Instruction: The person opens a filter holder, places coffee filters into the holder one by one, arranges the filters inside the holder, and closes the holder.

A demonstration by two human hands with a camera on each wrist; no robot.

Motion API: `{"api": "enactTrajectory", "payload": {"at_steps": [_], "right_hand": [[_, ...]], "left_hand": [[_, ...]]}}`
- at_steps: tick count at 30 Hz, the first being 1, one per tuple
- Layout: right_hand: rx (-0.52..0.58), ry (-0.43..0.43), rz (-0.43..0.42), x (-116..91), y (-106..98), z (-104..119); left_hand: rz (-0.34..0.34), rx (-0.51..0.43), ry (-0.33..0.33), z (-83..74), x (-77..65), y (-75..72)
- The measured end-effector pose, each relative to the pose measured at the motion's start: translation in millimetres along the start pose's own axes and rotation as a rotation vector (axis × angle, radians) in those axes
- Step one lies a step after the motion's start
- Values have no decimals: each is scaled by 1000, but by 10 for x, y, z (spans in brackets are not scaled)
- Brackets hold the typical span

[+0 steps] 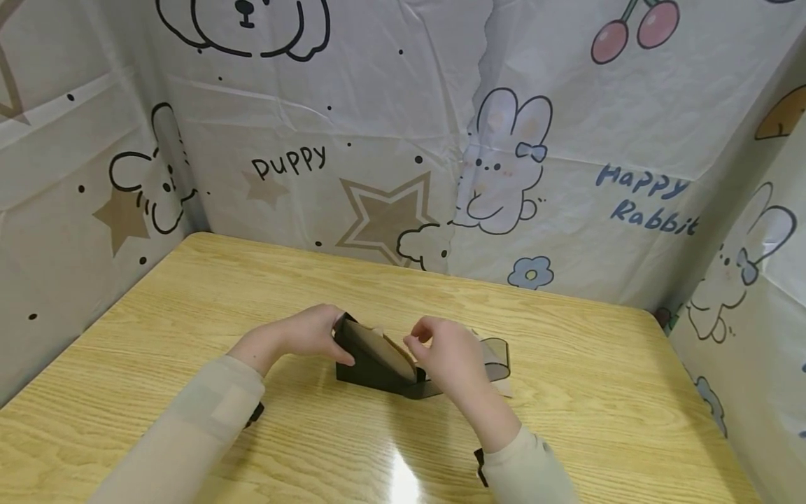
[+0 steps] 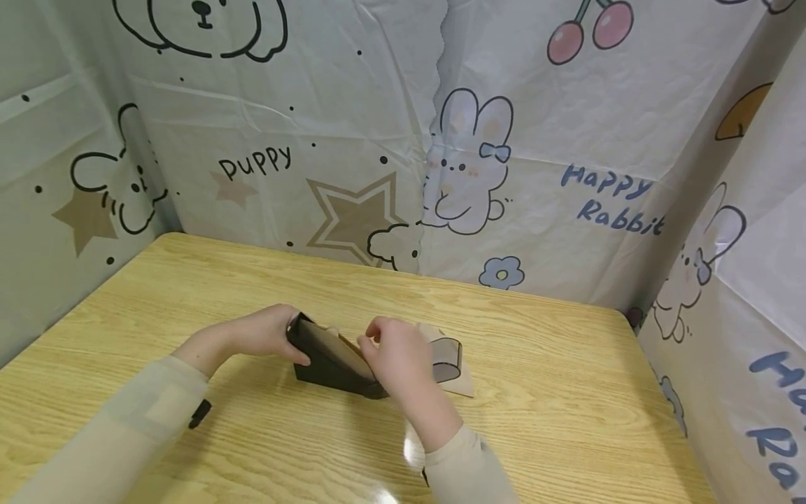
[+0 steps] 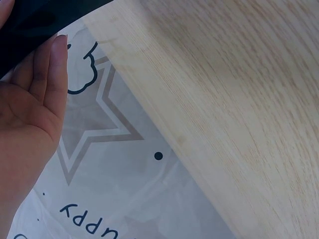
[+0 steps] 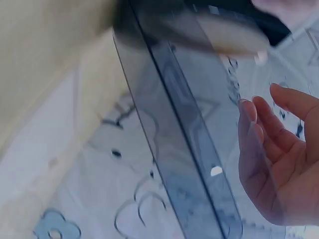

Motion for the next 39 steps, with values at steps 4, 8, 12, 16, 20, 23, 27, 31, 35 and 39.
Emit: {"api": "enactTrajectory", "payload": {"at_steps": [4, 8, 12, 16, 20, 23, 27, 31, 35, 39], "right_hand": [[34, 87, -44, -13, -297, -179], [86, 160, -88, -34, -578, -390], [122, 194, -145, -41, -808, -591], [131, 224, -155, 5, -861, -857], [94, 288, -44, 99, -642, -1180], [4, 334, 83, 144, -378, -1377], [-100, 360, 216, 154, -66, -1523], [-110, 390, 276, 150, 116, -1600], [-114, 419, 314, 174, 195, -1645], [-130, 425, 339, 198, 233, -1657]], "left_hand": [[2, -6, -3, -4, 3, 5], [9, -24, -20, 11, 7, 17], [6, -31, -34, 22, 10, 13], [2, -30, -29, 16, 11, 3], [-2, -26, -33, 21, 5, -5], [0, -30, -32, 20, -1, -1], [2, -38, -29, 25, -4, 13], [1, -30, -29, 23, 3, 21], [4, -26, -20, 9, 10, 20], [8, -34, -26, 20, 5, 21]]}}
Point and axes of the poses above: each hand's wrist, its own x-axis towards the middle knuckle, its own y-axis out of the palm, z = x × y, the point moved 10 cm from there along x, towards the middle knuckle, and after that the axes turned 2 degrees about x, right-handed, at the moved point
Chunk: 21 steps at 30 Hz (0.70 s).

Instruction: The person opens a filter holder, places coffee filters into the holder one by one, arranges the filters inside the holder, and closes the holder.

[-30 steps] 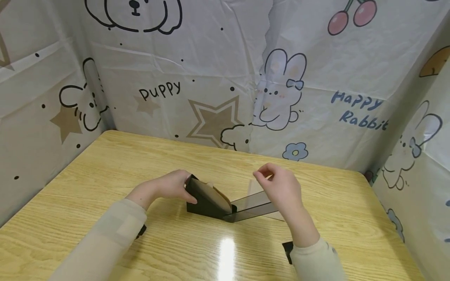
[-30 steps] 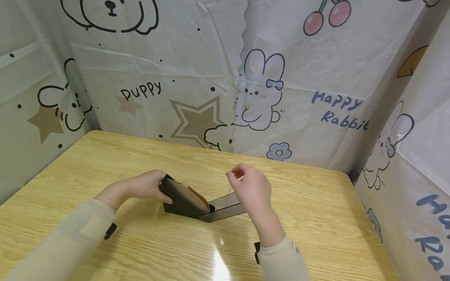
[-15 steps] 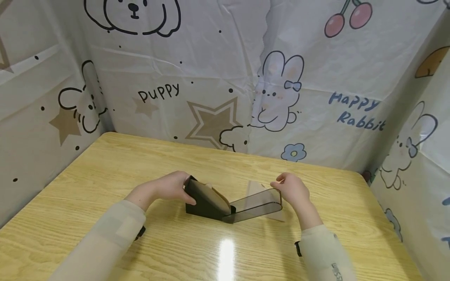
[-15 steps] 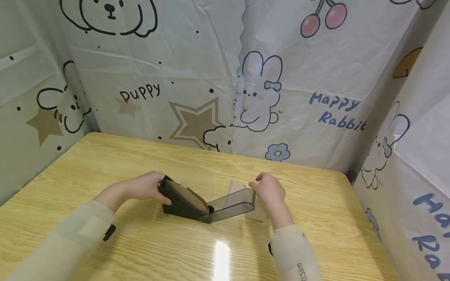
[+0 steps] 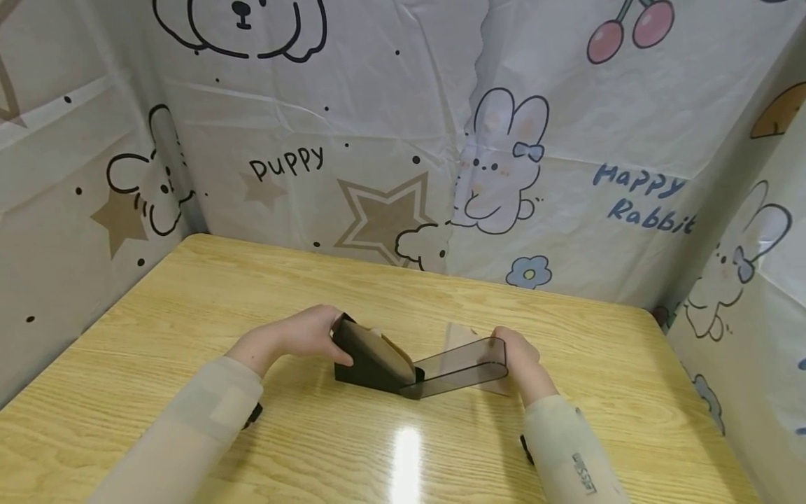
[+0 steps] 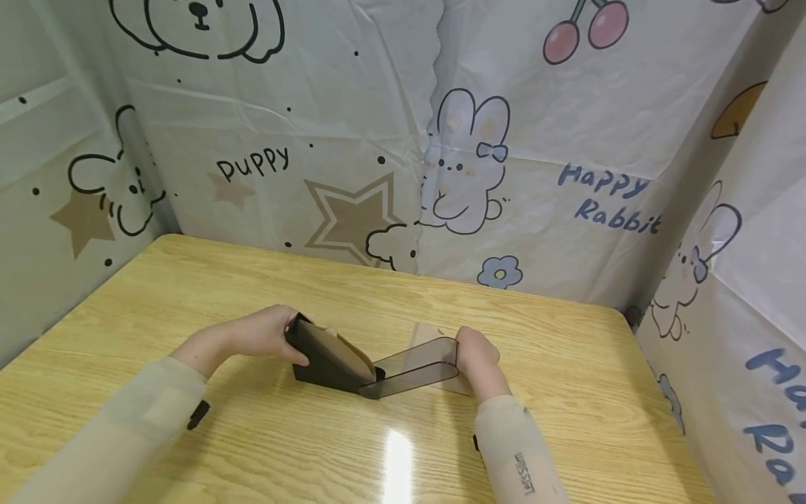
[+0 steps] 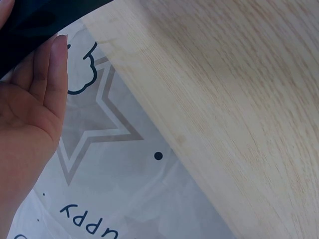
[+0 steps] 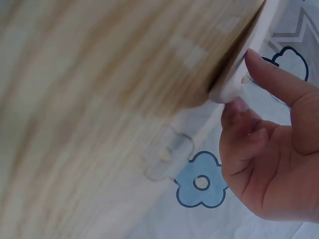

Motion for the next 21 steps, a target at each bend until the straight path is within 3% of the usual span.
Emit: {"api": "enactTrajectory", "payload": {"at_steps": [9, 15, 21], "right_hand": [[9, 12, -42, -25, -44, -53], [0, -74, -105, -116, -224, 14], [49, -99, -144, -217, -432, 68]], "left_hand": [[4, -6, 12, -14, 2, 7], [-4, 0, 16, -32, -13, -16], [0, -8, -1, -28, -16, -14]]}}
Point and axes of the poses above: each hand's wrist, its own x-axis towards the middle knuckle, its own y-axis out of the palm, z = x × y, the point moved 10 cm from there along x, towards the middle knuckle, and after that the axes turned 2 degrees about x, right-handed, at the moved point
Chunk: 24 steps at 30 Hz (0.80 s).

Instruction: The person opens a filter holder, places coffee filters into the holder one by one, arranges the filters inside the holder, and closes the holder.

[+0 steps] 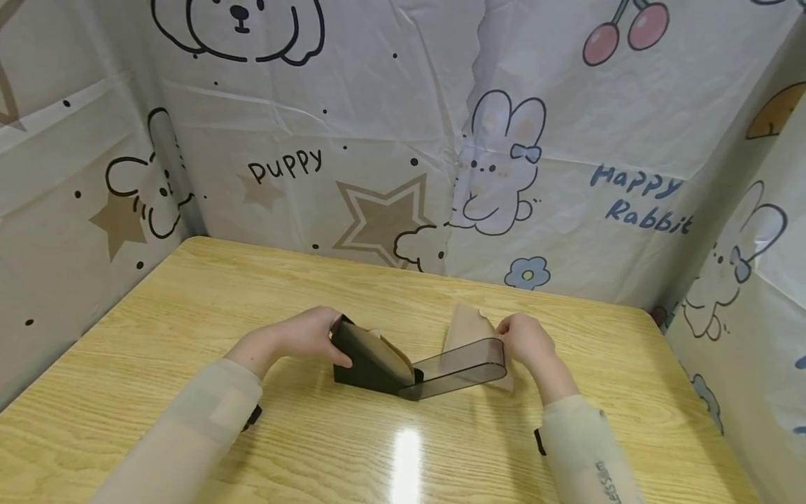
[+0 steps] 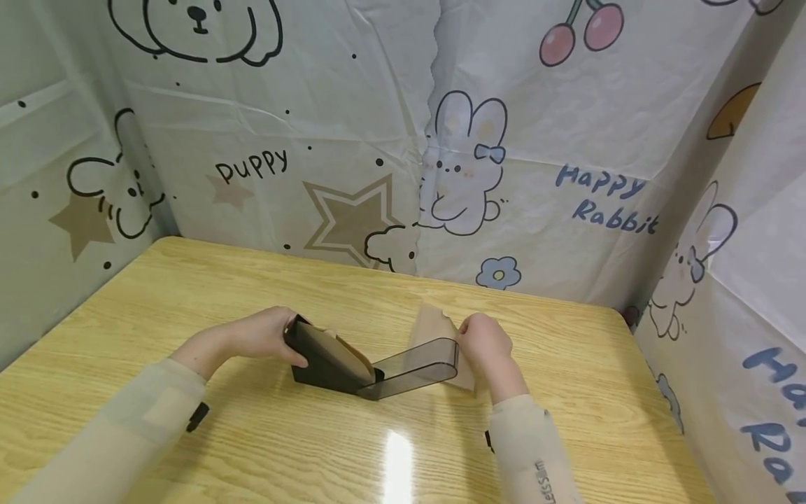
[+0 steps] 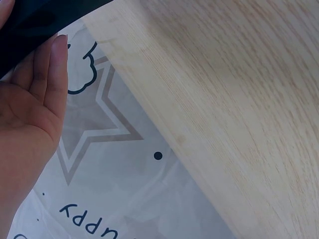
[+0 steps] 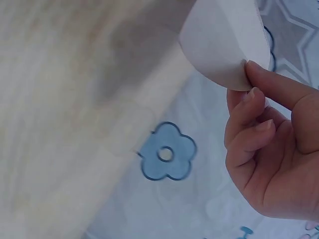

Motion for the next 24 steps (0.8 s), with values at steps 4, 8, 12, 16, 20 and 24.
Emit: {"api": "enactTrajectory", "payload": {"at_steps": [4, 8, 12, 16, 20, 24], "right_hand": [[45, -36, -34, -49, -141, 52], [89, -69, -57, -98, -272, 91], [108, -85, -79, -136, -379, 109], [105, -82, -93, -167, -450, 106], [105, -85, -103, -193, -499, 106], [107, -86, -114, -218, -537, 110]], "left_hand": [[0, -1, 9, -12, -4, -2], [-2, -1, 6, -4, 0, -3], [-4, 0, 4, 4, -1, -5], [-5, 9, 0, 9, -3, -6], [-5, 11, 10, -8, 2, -6], [-5, 10, 9, -10, 4, -6]]}}
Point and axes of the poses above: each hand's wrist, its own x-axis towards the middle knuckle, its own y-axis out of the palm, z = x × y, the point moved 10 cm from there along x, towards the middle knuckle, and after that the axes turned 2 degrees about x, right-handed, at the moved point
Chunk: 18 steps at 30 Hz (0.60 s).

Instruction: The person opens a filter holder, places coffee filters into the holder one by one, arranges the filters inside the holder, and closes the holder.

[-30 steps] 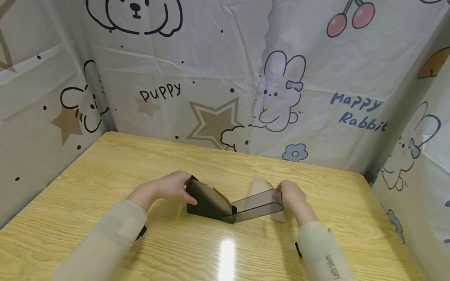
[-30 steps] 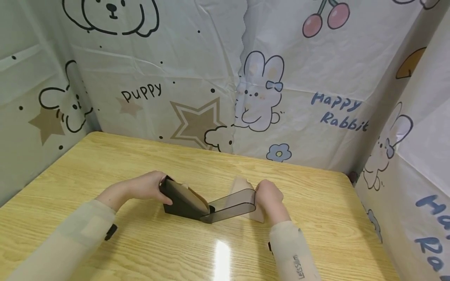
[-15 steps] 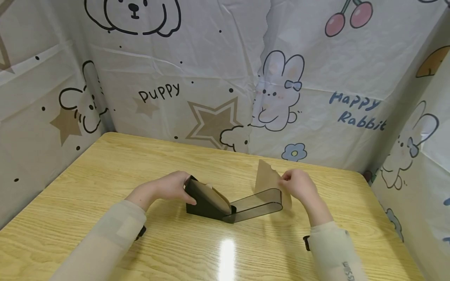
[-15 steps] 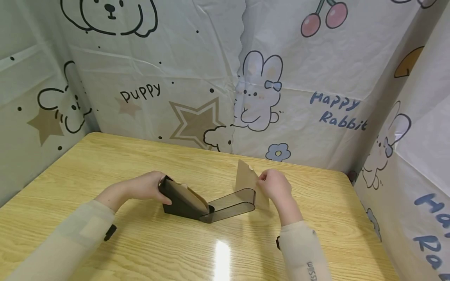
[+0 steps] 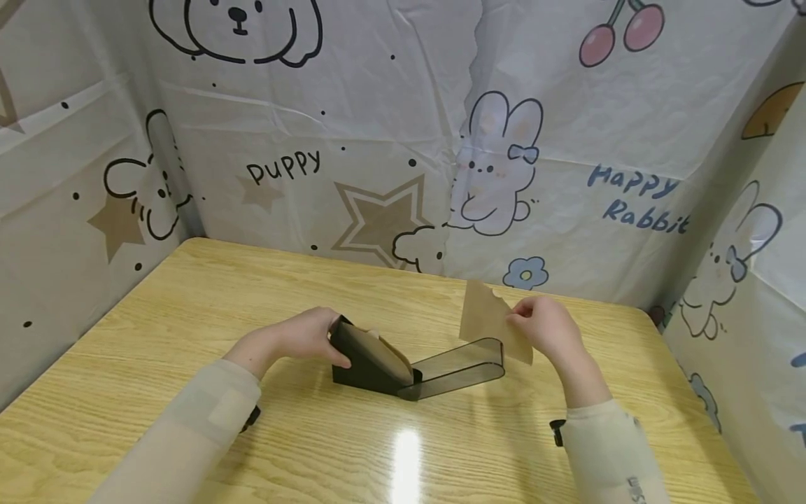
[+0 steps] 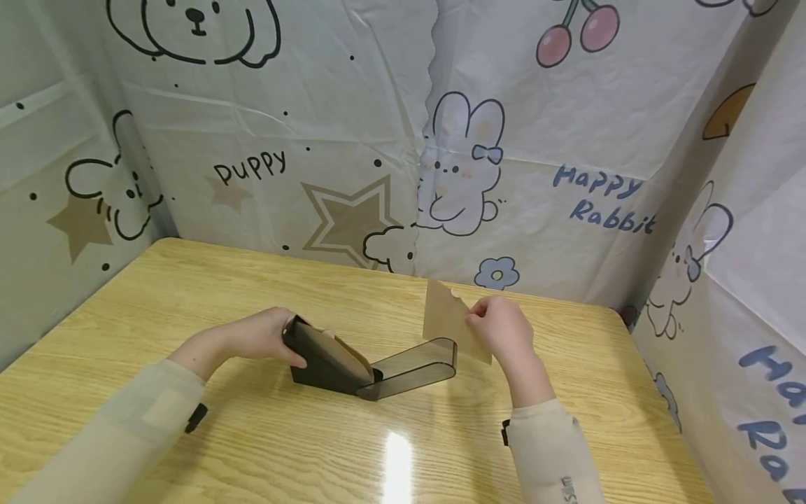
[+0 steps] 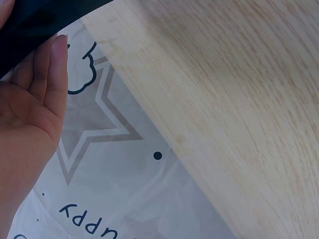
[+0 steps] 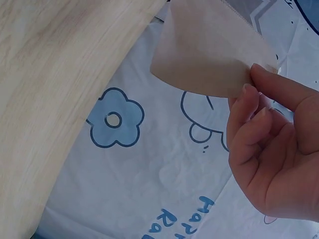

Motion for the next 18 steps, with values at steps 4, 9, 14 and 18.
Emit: {"api": "enactTrajectory", "payload": {"at_steps": [4, 9, 14, 18], "right_hand": [[0, 0, -13, -15, -42, 14], [-9, -21, -37, -27, -114, 47], [-13, -31, -53, -41, -188, 73], [-9, -23, -52, -59, -255, 114]], "left_hand": [[0, 4, 6, -5, -3, -4], [3, 9, 17, -14, 3, -2], [6, 0, 20, -7, 8, 8], [8, -4, 24, 5, 11, 12]]}}
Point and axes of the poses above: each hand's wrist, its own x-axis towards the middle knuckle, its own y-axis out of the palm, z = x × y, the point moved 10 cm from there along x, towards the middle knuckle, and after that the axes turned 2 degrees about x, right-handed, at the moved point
